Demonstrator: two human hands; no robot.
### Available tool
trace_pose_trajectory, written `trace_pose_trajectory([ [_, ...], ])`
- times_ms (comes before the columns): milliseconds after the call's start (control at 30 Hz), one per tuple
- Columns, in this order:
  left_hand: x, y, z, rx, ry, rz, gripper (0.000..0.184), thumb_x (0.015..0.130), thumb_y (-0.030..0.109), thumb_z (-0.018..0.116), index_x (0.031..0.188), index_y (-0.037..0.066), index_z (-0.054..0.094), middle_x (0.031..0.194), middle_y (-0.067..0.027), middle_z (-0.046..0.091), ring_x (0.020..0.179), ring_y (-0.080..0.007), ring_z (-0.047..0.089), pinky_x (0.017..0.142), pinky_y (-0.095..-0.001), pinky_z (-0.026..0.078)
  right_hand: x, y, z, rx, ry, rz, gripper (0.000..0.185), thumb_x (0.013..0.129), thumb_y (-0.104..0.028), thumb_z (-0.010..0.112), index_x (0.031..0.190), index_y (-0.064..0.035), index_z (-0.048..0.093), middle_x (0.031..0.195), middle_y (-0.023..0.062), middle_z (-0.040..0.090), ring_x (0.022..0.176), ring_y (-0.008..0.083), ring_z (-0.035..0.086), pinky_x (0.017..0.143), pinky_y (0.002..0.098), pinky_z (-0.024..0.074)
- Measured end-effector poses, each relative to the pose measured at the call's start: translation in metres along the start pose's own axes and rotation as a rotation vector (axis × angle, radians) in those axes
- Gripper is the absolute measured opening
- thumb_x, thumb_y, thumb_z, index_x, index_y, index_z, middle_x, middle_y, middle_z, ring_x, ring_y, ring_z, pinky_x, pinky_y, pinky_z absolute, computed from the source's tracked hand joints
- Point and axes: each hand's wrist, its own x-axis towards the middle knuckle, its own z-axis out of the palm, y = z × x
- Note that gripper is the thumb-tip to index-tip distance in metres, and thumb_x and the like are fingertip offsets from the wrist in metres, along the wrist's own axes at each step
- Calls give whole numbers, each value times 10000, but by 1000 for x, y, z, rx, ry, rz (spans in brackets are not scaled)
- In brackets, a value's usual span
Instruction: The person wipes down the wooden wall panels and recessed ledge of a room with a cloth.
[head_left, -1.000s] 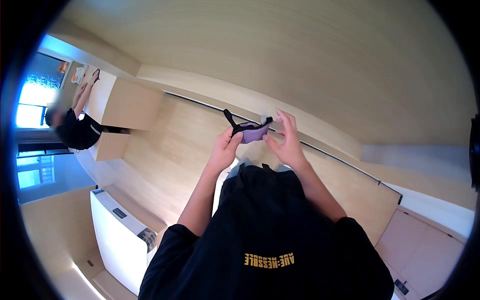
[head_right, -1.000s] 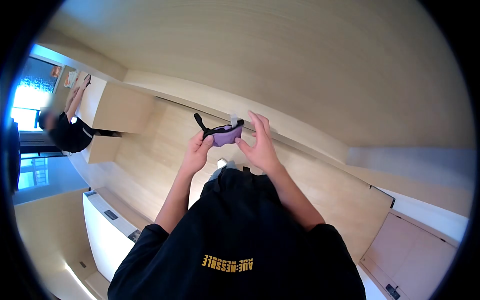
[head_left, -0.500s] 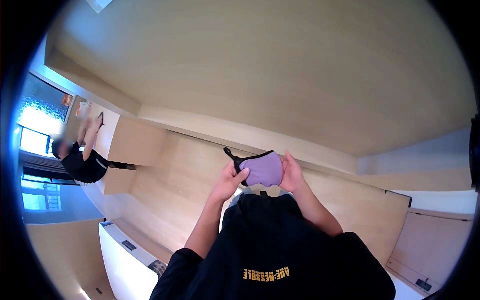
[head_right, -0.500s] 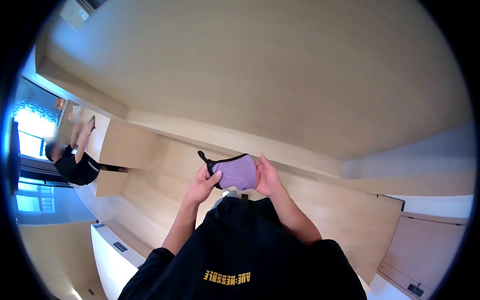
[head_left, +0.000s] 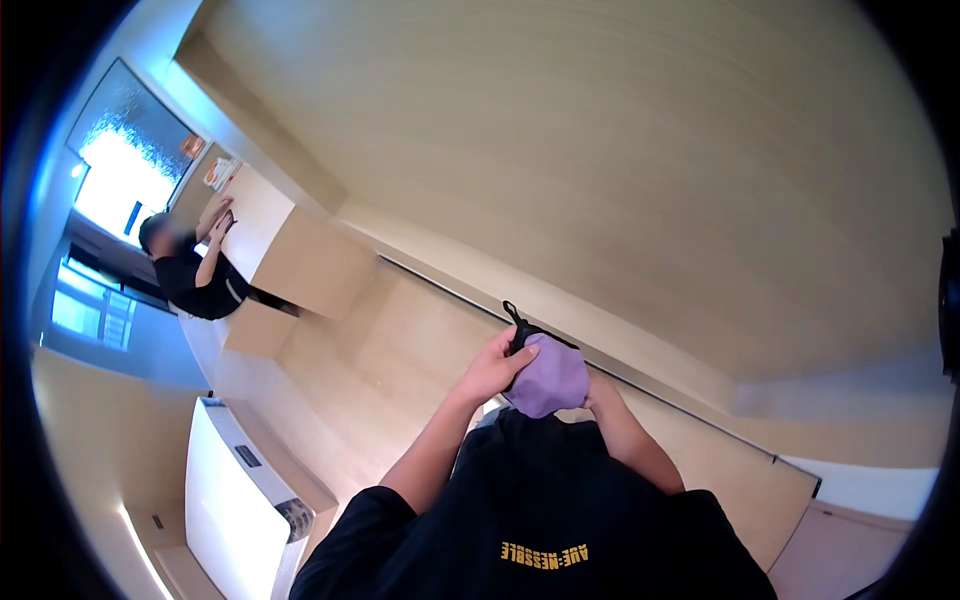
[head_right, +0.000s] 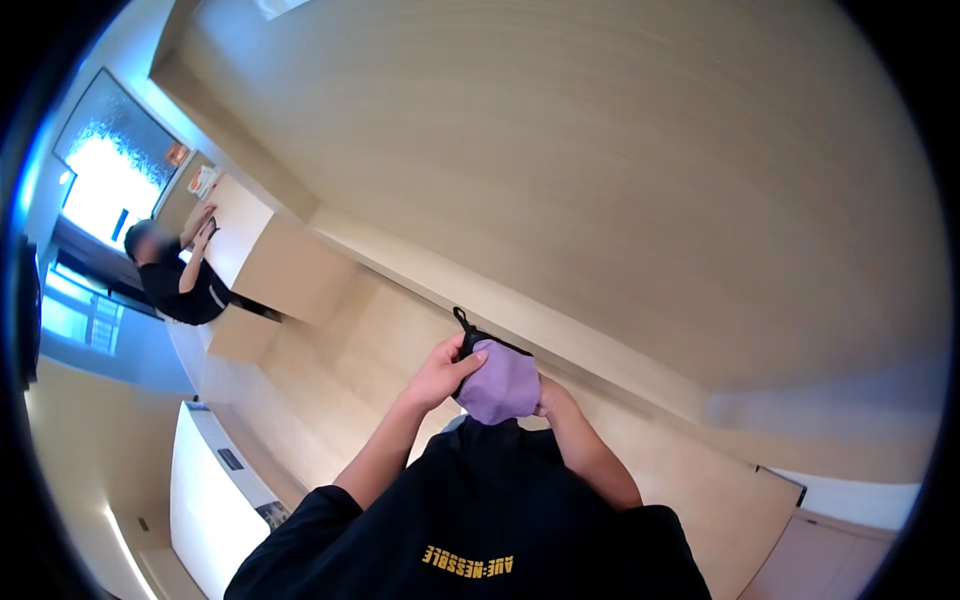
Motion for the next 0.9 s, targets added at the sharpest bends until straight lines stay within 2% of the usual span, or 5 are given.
trace_pose_trajectory([
  [100, 5, -25, -8, 335, 200, 93, 178, 961, 124, 664, 1099, 13, 650, 973, -13, 674, 903, -62, 590, 770, -286, 508, 1, 3, 11, 8, -31, -53, 409, 1000, -327, 628, 1325, -79, 609, 1269, 98, 674, 1091, 192, 687, 945, 373, 574],
  [267, 36, -38, -19, 701, 467, 540, 220, 818, 108, 743, 960, -4, 617, 886, -188, 604, 820, -362, 600, 738, -422, 498, 10, 13, 17, 226, 23, -119, 429, 1024, -358, 575, 1336, -65, 599, 1298, 106, 661, 1109, 209, 681, 970, 405, 561],
  [567, 72, -78, -3, 406, 174, -74, 466, 1056, 396, 499, 1301, 14, 604, 1236, -74, 652, 1076, -176, 620, 853, -336, 523, -117, 55, -72, 702, 220, -630, 409, 1035, -286, 472, 1301, -1, 596, 1250, 139, 668, 1170, 271, 632, 1054, 465, 487],
  [767, 87, -97, -23, 512, 81, -192, 399, 1048, 362, 528, 1234, 26, 641, 1173, -65, 660, 1069, -167, 622, 857, -338, 524, -206, 66, -82, 217, 1284, -1087, 427, 1062, -186, 391, 1433, 14, 464, 1410, 153, 547, 1273, 292, 555, 1102, 431, 430],
  [900, 104, -103, -14, 725, 44, -33, 328, 1009, 260, 579, 1222, 17, 634, 1209, -118, 639, 1099, -229, 616, 881, -360, 517, -169, 73, -142, -1092, 1859, -790, 504, 945, -108, 524, 1421, 34, 441, 1427, 216, 498, 1357, 395, 429, 1153, 534, 307],
])
